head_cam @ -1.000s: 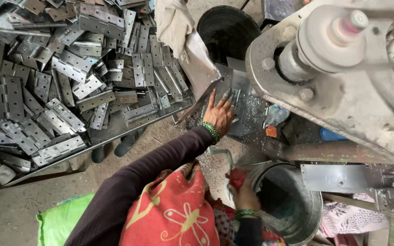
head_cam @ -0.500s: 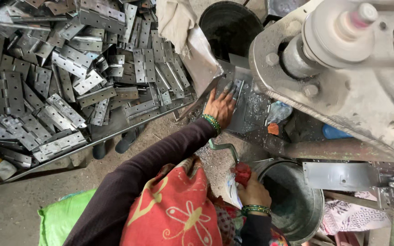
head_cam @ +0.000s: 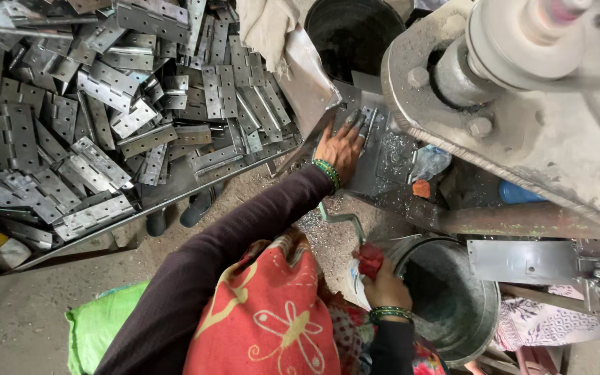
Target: The person repeatedly picks metal hinge-like parts from a bin, places them under a press, and operates the lever to stamp or shape them. The person then removes the processed parts and places them into a bucket. The cycle continues throughout the clip.
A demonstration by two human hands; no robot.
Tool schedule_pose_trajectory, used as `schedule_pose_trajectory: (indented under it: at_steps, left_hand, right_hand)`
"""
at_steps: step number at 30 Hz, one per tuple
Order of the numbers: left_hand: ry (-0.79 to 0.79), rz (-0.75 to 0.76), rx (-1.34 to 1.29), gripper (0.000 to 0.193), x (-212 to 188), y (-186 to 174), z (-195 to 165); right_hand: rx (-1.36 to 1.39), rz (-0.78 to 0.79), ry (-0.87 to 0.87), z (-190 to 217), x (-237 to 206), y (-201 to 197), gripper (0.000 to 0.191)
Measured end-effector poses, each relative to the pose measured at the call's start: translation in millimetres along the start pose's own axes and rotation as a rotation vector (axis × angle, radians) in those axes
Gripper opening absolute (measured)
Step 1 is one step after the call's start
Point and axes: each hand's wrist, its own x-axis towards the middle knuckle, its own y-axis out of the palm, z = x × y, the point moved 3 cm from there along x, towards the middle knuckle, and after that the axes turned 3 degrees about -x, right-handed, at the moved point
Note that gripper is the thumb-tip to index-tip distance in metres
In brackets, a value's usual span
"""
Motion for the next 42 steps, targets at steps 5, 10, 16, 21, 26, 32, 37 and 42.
schedule_pose_trajectory:
  at_steps: [5,10,16,21,26,32,37,42]
  left_hand:
    - [-0.043,-0.066,-0.193,0.05,16.3,-7.3,1.0]
    - [-0.033,0.035,-0.088,0.055,22.7,-13.4,9.8]
    - [0.069,0.096,-0.039,0.063,22.3,-32.5,7.3]
    - [0.007,0.33,-0.006,0.089,-33.5,-34.8,-12.4]
    - [0.212,-0.165,0.178,0.068,-114.0,-1.4,-35.8]
    - [0.468,-0.323,-0.127,0.019,-107.5,12.5,-13.5]
    - [0.561,-0.254,-0.278,0.017,-83.3,-27.4,-32.4]
    - [-0.075,-0.049,-0.443,0.027,-64.6,-56.7,-40.7]
  right_hand:
    - [0.054,-0.031,0.04,8.8,-0.8,9.8,0.067]
    - [0.296,-0.103,-0.09,5.6,35.1,71.7,0.067]
    - [0.168,-0.074,-0.095,-4.2,14.0,45.8,0.066]
    - [0.037,-0.065,-0.013,8.7,-22.7,-13.6,0.068]
    - [0.102,-0.131,-0.013,13.4,-22.6,8.6,0.075]
    - [0.258,-0.225,0.028,10.6,-3.6,65.2,0.082]
    - [0.205,-0.225,0.003,6.2,-1.2,66.4,0.077]
    - [0.169,-0.171,0.028,8.0,-4.7,61.3,0.074]
